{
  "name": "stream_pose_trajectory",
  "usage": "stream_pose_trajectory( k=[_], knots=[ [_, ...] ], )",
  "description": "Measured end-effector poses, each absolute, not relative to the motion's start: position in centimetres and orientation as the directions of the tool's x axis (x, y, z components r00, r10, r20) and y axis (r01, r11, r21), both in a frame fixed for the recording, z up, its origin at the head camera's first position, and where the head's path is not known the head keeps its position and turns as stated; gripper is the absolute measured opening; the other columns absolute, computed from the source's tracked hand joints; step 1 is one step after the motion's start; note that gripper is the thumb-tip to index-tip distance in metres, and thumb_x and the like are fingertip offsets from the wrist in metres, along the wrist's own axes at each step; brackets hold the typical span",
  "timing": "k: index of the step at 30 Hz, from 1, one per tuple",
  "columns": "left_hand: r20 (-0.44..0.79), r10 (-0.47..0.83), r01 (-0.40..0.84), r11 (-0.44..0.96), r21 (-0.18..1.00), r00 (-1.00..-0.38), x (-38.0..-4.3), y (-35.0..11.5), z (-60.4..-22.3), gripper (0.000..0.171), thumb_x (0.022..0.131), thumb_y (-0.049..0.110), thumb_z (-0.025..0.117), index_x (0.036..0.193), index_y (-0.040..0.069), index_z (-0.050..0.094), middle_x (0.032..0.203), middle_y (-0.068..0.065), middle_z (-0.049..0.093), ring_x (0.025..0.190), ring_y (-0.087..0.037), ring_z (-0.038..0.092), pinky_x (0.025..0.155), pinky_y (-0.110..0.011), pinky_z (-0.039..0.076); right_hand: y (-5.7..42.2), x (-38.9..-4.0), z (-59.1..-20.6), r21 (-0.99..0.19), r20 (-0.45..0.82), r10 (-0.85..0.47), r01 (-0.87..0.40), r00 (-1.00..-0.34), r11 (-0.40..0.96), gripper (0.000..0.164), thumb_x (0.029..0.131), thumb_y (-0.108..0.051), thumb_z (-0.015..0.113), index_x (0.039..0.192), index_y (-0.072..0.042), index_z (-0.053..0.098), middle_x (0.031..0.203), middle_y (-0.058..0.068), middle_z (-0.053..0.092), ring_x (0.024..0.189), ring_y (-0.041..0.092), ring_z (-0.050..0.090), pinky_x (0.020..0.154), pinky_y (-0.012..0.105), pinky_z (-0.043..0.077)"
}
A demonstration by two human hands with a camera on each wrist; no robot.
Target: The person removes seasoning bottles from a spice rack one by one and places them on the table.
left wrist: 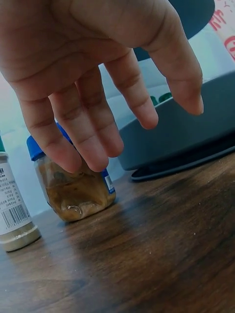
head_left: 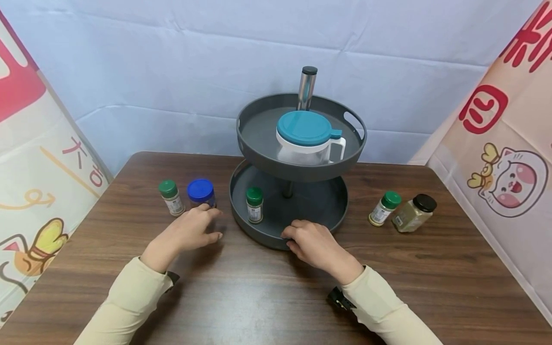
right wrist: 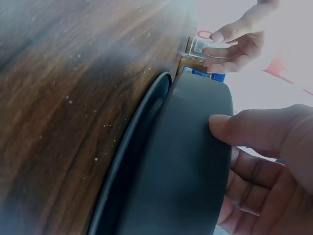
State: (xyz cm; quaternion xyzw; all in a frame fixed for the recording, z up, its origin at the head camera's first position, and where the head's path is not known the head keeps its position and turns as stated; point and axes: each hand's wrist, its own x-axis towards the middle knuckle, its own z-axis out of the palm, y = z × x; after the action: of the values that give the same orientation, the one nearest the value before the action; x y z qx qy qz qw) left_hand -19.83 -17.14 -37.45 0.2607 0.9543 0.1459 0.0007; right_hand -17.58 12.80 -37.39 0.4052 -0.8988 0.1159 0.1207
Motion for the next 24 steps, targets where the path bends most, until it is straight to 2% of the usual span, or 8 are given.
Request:
stream_pose_trajectory(
  k=[8,18,24],
  knots=[
    [0.069,0.508,0.506,0.818,0.271,-0.858,-19.8,-16.9,-37.7,0.049,0.074,0.026,0.071,0.113,0.0,0.058,0.108,-0.022,0.057,0.091,-0.03,0.057,0.078,-0.049,0.049,12.8,-17.5,-37.3,-0.117,0.311,-0.696,-0.753,-0.647,0.648,0.016,0.075,-0.006,0.069,0.088,-0.015,0.068,0.081,-0.001,0.061,0.074,0.016,0.058,0.056,0.034,0.052],
    [0.058,0.556,0.551,0.794,0.257,-0.829,-19.4,-15.9,-38.1,0.047,0.075,0.026,0.07,0.112,0.0,0.059,0.099,-0.017,0.057,0.081,-0.025,0.057,0.072,-0.046,0.051,13.4,-17.4,-37.4,-0.135,0.33,-0.68,-0.746,-0.654,0.652,0.015,0.075,-0.007,0.069,0.088,-0.015,0.069,0.08,-0.002,0.061,0.073,0.015,0.058,0.055,0.034,0.052],
    [0.046,0.568,0.555,0.78,0.29,-0.822,-18.9,-15.2,-38.0,0.042,0.074,0.025,0.071,0.111,0.006,0.061,0.097,-0.011,0.057,0.076,-0.018,0.054,0.069,-0.041,0.051,14.3,-17.4,-37.3,-0.159,0.338,-0.669,-0.741,-0.662,0.652,0.015,0.075,-0.006,0.069,0.086,-0.016,0.07,0.079,-0.004,0.062,0.071,0.012,0.058,0.055,0.033,0.052]
  ],
)
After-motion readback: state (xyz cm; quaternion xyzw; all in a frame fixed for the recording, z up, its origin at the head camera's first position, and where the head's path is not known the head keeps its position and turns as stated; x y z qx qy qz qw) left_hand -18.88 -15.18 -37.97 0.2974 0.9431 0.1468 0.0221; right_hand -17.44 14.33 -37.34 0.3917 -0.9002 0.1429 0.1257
